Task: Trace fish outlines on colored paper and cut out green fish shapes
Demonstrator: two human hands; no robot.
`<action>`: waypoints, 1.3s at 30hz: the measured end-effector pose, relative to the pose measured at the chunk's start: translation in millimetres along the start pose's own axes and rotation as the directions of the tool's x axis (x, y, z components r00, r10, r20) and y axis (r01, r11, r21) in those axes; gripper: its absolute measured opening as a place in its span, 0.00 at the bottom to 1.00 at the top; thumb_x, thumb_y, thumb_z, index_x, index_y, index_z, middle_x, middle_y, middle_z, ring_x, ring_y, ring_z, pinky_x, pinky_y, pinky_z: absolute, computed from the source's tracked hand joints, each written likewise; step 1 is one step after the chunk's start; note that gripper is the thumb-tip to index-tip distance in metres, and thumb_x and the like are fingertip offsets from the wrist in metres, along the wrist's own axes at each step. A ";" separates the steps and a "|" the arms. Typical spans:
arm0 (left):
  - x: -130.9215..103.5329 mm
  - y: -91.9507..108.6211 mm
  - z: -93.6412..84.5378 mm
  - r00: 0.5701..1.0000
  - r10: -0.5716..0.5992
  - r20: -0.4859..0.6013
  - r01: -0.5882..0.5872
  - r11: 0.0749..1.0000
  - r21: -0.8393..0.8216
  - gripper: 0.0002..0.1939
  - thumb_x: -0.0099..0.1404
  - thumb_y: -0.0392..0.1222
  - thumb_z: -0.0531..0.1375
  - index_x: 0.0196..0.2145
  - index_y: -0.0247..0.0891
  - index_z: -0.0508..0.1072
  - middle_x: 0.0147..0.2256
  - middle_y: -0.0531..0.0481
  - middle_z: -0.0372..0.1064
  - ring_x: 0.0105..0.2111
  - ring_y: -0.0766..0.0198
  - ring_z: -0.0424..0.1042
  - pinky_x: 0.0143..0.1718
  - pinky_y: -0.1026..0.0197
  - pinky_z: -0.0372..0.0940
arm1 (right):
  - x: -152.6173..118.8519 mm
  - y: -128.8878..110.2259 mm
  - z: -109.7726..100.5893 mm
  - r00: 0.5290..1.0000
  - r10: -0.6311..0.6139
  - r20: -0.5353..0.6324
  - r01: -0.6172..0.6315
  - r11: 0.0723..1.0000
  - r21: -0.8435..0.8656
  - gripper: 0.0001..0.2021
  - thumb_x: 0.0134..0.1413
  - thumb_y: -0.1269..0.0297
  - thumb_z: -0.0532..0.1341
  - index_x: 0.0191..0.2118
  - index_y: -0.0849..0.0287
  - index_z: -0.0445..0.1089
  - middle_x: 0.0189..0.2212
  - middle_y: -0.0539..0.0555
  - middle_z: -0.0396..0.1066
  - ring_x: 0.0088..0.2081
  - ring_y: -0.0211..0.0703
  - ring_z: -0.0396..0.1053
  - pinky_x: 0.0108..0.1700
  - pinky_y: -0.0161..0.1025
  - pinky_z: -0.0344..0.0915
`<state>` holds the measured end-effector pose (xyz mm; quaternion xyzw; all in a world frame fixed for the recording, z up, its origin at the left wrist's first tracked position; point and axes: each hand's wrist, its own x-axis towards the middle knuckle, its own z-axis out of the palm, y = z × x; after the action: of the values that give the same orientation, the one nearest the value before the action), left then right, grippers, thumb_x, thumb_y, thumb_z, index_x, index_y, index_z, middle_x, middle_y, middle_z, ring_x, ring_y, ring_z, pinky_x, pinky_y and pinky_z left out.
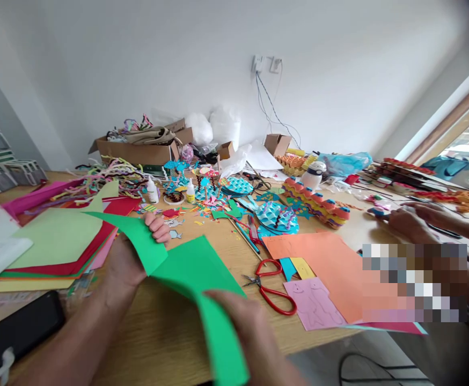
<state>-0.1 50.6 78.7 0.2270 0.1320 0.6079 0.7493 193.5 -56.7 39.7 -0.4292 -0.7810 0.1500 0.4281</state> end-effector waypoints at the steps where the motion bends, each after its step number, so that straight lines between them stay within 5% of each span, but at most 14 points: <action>1: -3.7 3.5 5.3 1.000 0.022 0.022 -0.022 1.000 0.002 0.11 0.60 0.31 0.47 0.20 0.37 0.57 0.19 0.54 0.53 0.17 0.71 0.57 0.18 0.70 0.58 | 11.2 0.6 -14.2 0.995 0.064 -0.077 -0.061 0.998 0.033 0.12 0.57 0.64 0.51 0.38 0.56 0.72 0.29 0.50 0.75 0.29 0.39 0.71 0.31 0.31 0.66; 5: -22.2 17.6 26.5 0.982 0.157 0.100 -0.163 0.985 0.050 0.08 0.58 0.30 0.49 0.23 0.36 0.61 0.21 0.54 0.54 0.19 0.71 0.58 0.20 0.70 0.60 | 53.1 18.9 -55.0 0.896 0.227 -0.382 -0.196 0.973 0.120 0.10 0.51 0.61 0.57 0.31 0.56 0.74 0.26 0.48 0.74 0.29 0.42 0.69 0.31 0.35 0.65; 10: -34.8 32.4 34.4 0.949 0.307 0.073 -0.313 0.943 0.111 0.09 0.58 0.29 0.48 0.27 0.36 0.66 0.21 0.53 0.55 0.21 0.71 0.60 0.21 0.69 0.63 | 85.9 35.7 -76.2 0.804 0.382 -0.455 -0.229 0.906 0.355 0.12 0.46 0.57 0.60 0.24 0.62 0.72 0.21 0.48 0.70 0.27 0.41 0.67 0.30 0.35 0.63; 14: -30.3 15.0 15.7 0.985 0.169 -0.041 -0.166 0.984 0.072 0.07 0.54 0.28 0.52 0.26 0.35 0.68 0.24 0.51 0.62 0.24 0.68 0.65 0.26 0.66 0.66 | 103.7 35.4 -82.6 0.749 0.470 -0.467 -0.088 0.770 0.632 0.11 0.44 0.58 0.62 0.29 0.61 0.72 0.25 0.49 0.73 0.31 0.44 0.70 0.33 0.37 0.65; 17: -27.6 -19.4 1.6 0.977 -0.006 -0.212 0.031 0.993 0.116 0.08 0.53 0.26 0.54 0.24 0.34 0.70 0.29 0.47 0.69 0.28 0.64 0.69 0.30 0.62 0.66 | 116.0 38.0 -81.5 0.716 0.520 -0.466 0.015 0.655 0.755 0.09 0.43 0.59 0.61 0.30 0.60 0.71 0.23 0.49 0.73 0.31 0.43 0.71 0.34 0.39 0.67; 19: -26.4 -43.8 -2.4 0.968 -0.127 -0.218 0.157 0.980 0.125 0.07 0.53 0.26 0.56 0.24 0.33 0.70 0.36 0.44 0.71 0.36 0.60 0.70 0.34 0.61 0.65 | 122.0 41.2 -77.9 0.693 0.561 -0.452 0.038 0.598 0.801 0.08 0.43 0.61 0.61 0.28 0.60 0.70 0.23 0.49 0.73 0.30 0.42 0.71 0.36 0.39 0.68; 22: -20.1 -67.5 -1.8 0.977 -0.174 -0.126 0.188 0.976 0.113 0.05 0.52 0.28 0.61 0.25 0.35 0.70 0.39 0.45 0.71 0.41 0.59 0.69 0.37 0.62 0.63 | 124.9 47.8 -69.5 0.675 0.624 -0.394 0.018 0.520 0.854 0.08 0.42 0.61 0.63 0.26 0.61 0.69 0.23 0.50 0.73 0.30 0.41 0.71 0.36 0.38 0.68; 26: -3.4 -71.3 -2.3 0.990 -0.129 -0.052 0.131 0.991 0.034 0.06 0.53 0.31 0.63 0.24 0.37 0.69 0.39 0.49 0.72 0.45 0.59 0.67 0.42 0.58 0.62 | 120.5 59.8 -58.2 0.654 0.670 -0.351 -0.004 0.467 0.884 0.09 0.41 0.61 0.65 0.25 0.60 0.67 0.20 0.48 0.72 0.27 0.40 0.71 0.34 0.38 0.70; 33: 6.8 -85.8 -15.3 0.974 -0.187 -0.129 0.192 0.981 0.026 0.04 0.56 0.29 0.60 0.28 0.35 0.69 0.33 0.47 0.73 0.38 0.59 0.71 0.42 0.56 0.64 | 120.7 63.7 -53.2 0.642 0.729 -0.238 -0.029 0.333 0.943 0.08 0.44 0.62 0.65 0.25 0.61 0.66 0.18 0.47 0.71 0.25 0.40 0.71 0.31 0.37 0.70; 39: -6.6 -107.1 12.3 0.951 -0.283 -0.123 0.298 0.946 0.128 0.08 0.55 0.31 0.61 0.36 0.33 0.72 0.34 0.46 0.74 0.31 0.61 0.73 0.37 0.60 0.66 | 129.1 42.7 -60.9 0.695 0.705 -0.142 -0.013 0.209 0.978 0.05 0.45 0.66 0.65 0.26 0.60 0.68 0.18 0.46 0.72 0.23 0.38 0.71 0.30 0.36 0.71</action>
<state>95.5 25.1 35.2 0.2274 0.2465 0.4903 0.8045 231.1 63.4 119.6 -0.3016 -0.2380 0.5365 0.7514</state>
